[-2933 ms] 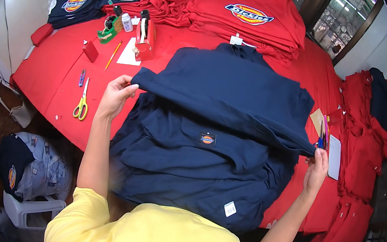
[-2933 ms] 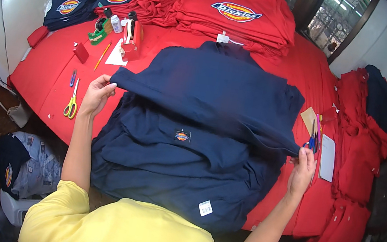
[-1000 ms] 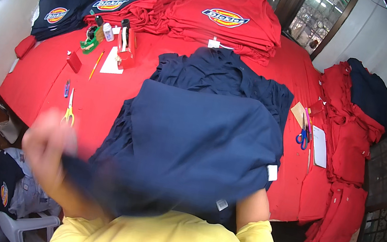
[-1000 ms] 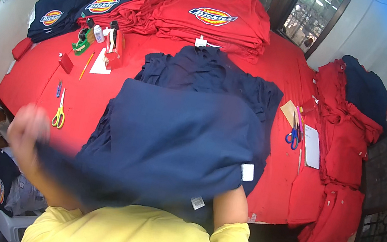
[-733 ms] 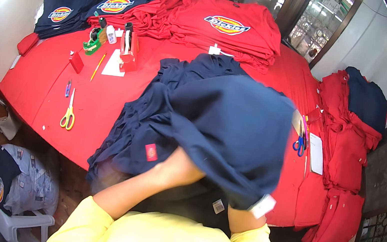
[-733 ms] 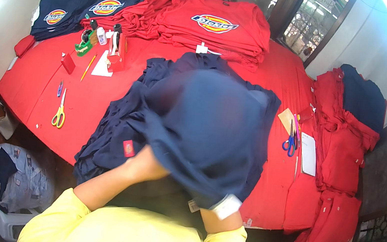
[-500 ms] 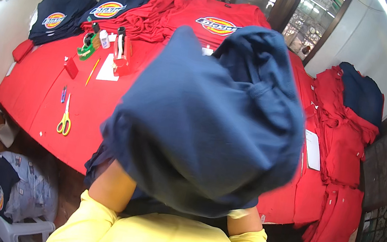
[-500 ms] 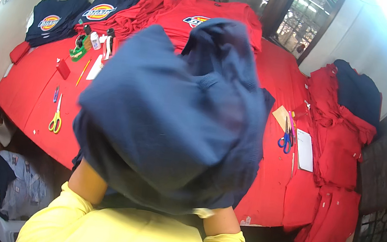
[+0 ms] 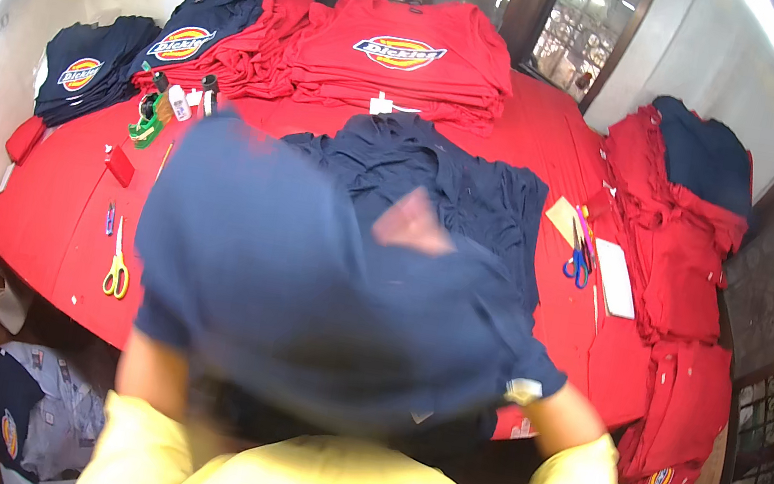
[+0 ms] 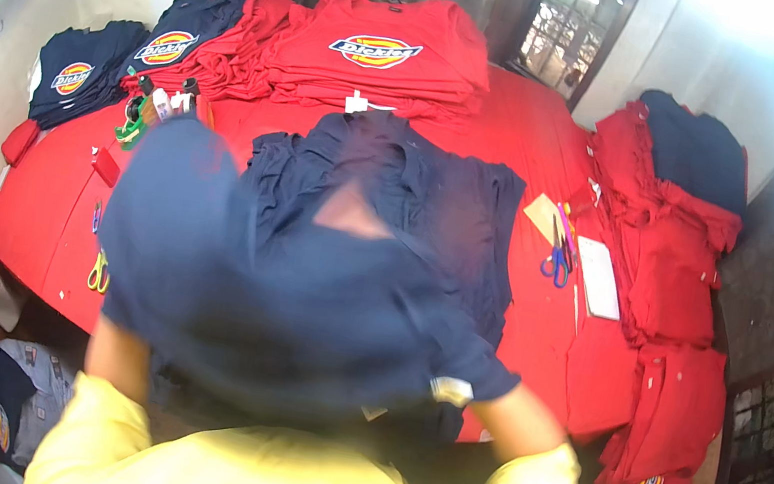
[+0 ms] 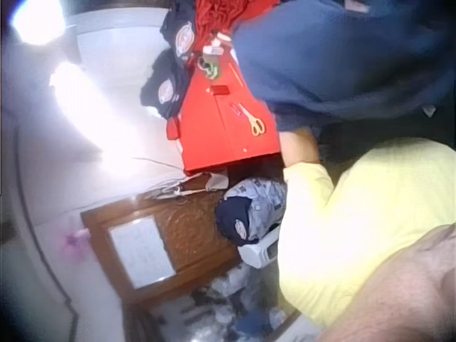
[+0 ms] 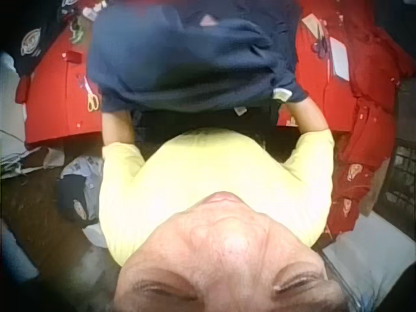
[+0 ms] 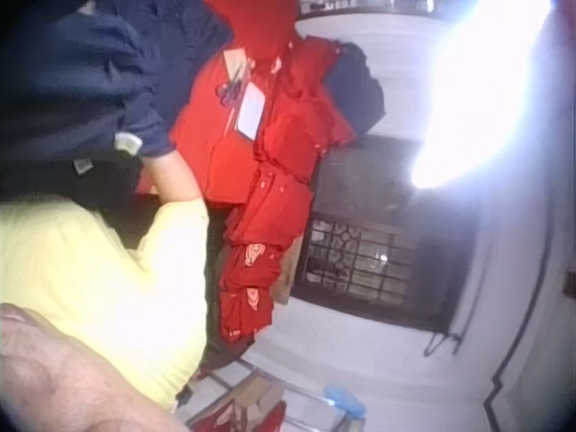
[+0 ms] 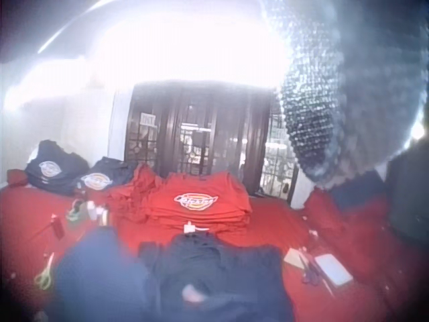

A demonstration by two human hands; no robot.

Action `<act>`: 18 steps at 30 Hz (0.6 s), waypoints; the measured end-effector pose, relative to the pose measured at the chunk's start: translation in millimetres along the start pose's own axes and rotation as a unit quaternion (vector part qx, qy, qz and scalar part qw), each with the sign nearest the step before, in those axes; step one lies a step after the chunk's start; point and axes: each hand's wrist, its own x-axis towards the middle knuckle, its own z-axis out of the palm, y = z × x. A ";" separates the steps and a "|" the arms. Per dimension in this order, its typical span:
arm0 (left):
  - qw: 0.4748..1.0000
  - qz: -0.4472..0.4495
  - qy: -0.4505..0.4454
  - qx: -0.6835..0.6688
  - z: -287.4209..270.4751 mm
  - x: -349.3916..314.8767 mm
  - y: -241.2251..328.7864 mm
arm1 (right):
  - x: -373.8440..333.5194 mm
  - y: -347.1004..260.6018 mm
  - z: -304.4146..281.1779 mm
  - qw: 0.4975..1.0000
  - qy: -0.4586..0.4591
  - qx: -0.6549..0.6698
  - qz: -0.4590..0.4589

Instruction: The person uses shears to cut excess material from dark t-shirts, kemudian spreads and folds the shirts one by one on a large work table.

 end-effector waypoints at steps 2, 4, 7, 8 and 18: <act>0.983 -0.056 -0.153 0.088 18.4 1.3 -5.9 | -4.8 11.4 7.3 0.964 -0.145 0.172 0.142; 0.942 -0.098 -0.294 0.133 35.3 -17.0 -5.3 | -15.6 11.9 3.4 0.882 -0.139 0.429 0.136; 0.908 -0.176 -0.345 -0.157 41.7 -24.4 -16.2 | -24.9 11.2 -8.7 0.812 -0.134 0.543 0.168; 0.865 -0.211 -0.320 -0.323 34.5 -29.7 -21.8 | -22.0 10.7 -11.2 0.835 -0.139 0.489 0.211; 0.991 0.036 0.094 0.086 -79.2 18.2 38.4 | 41.4 -116.2 -54.7 0.941 0.278 0.019 -0.191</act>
